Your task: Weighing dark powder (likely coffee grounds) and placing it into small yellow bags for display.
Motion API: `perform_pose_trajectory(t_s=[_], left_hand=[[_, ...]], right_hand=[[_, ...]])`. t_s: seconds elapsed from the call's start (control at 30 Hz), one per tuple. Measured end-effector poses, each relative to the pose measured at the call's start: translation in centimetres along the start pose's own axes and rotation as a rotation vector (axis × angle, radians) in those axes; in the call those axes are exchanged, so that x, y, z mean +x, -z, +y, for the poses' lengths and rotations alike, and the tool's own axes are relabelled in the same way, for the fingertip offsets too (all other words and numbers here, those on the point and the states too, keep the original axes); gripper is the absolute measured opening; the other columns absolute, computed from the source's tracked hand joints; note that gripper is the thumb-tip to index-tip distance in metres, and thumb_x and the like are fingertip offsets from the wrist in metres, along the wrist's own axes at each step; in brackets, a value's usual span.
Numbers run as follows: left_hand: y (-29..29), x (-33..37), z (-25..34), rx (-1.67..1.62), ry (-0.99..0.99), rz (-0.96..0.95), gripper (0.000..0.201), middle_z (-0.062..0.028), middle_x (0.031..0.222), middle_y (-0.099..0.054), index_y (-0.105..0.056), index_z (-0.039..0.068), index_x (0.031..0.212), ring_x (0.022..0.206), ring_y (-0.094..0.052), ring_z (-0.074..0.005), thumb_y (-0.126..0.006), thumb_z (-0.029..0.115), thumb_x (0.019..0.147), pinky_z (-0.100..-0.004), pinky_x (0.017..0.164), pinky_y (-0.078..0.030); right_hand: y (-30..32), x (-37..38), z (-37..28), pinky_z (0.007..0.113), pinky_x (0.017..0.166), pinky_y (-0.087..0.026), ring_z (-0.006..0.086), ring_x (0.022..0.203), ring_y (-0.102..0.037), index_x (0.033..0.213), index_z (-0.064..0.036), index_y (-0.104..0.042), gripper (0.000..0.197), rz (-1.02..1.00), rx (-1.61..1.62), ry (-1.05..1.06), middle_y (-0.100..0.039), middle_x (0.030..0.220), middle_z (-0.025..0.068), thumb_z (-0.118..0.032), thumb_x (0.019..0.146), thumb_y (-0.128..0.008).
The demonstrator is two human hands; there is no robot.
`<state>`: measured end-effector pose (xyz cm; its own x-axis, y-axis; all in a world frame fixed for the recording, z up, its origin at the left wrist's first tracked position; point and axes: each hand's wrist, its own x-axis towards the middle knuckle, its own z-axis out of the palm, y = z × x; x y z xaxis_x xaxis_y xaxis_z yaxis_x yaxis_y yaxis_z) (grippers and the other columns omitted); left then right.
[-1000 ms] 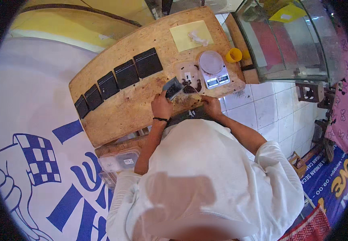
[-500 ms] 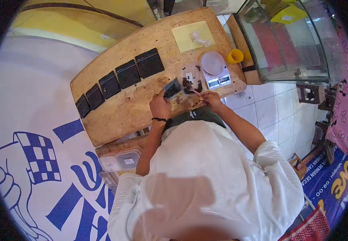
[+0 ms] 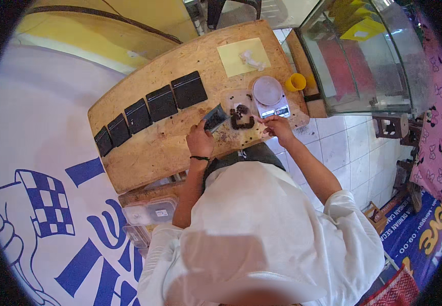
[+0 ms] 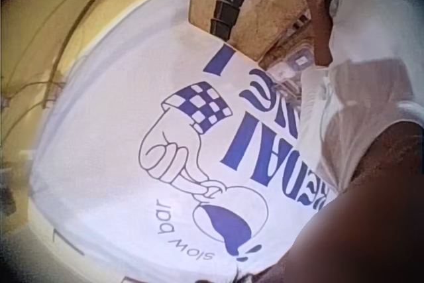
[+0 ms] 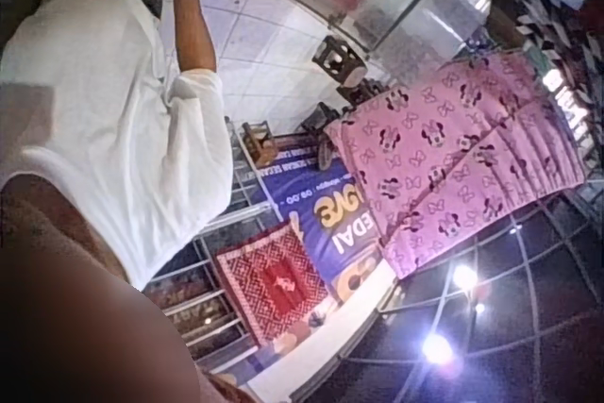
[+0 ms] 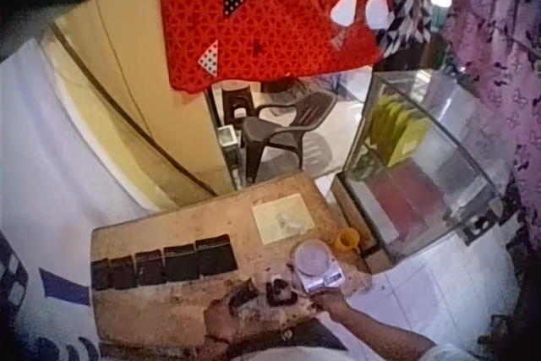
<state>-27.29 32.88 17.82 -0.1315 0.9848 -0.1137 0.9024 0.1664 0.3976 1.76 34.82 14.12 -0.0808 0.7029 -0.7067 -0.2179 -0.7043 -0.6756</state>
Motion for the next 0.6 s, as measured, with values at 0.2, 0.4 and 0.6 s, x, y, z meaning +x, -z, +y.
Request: perform_pose_trajectory(t_s=[0.2,0.4,0.6], left_hand=[[-0.4,0.5,0.4,0.009,0.011,-0.006,0.042,-0.0175,0.088,-0.059,-0.059,0.007,0.118,0.080,-0.060,-0.0352,-0.062,0.011,0.076,-0.0477,0.071,-0.047],[0.1,0.8,1.3,0.010,0.029,-0.018,0.042,-0.0177,0.089,-0.059,-0.060,0.007,0.118,0.080,-0.060,-0.0351,-0.061,0.012,0.077,-0.0472,0.071,-0.046],[0.0,0.8,1.7,-0.039,-0.006,0.016,0.043,-0.0183,0.086,-0.058,-0.059,0.009,0.116,0.082,-0.059,-0.0352,-0.061,0.012,0.073,-0.0474,0.071,-0.045]], right_hand=[[-1.3,-1.4,-3.4,0.023,0.043,-0.039,0.0136,0.055,-0.063,0.087,-0.0055,-0.066,0.008,-0.068,-0.103,0.107,-0.066,0.079,0.0059,-0.004,0.085,-0.059],[-5.6,-3.3,-6.4,0.023,0.045,-0.044,0.0117,0.053,-0.060,0.086,-0.0006,-0.067,0.006,-0.163,-0.241,0.210,-0.067,0.080,0.0066,0.000,0.083,-0.061],[-7.7,-1.1,-3.6,0.035,0.053,-0.052,0.0227,0.058,-0.064,0.089,-0.0048,-0.068,0.017,-0.173,-0.766,0.786,-0.068,0.079,0.0111,0.002,0.078,-0.057]])
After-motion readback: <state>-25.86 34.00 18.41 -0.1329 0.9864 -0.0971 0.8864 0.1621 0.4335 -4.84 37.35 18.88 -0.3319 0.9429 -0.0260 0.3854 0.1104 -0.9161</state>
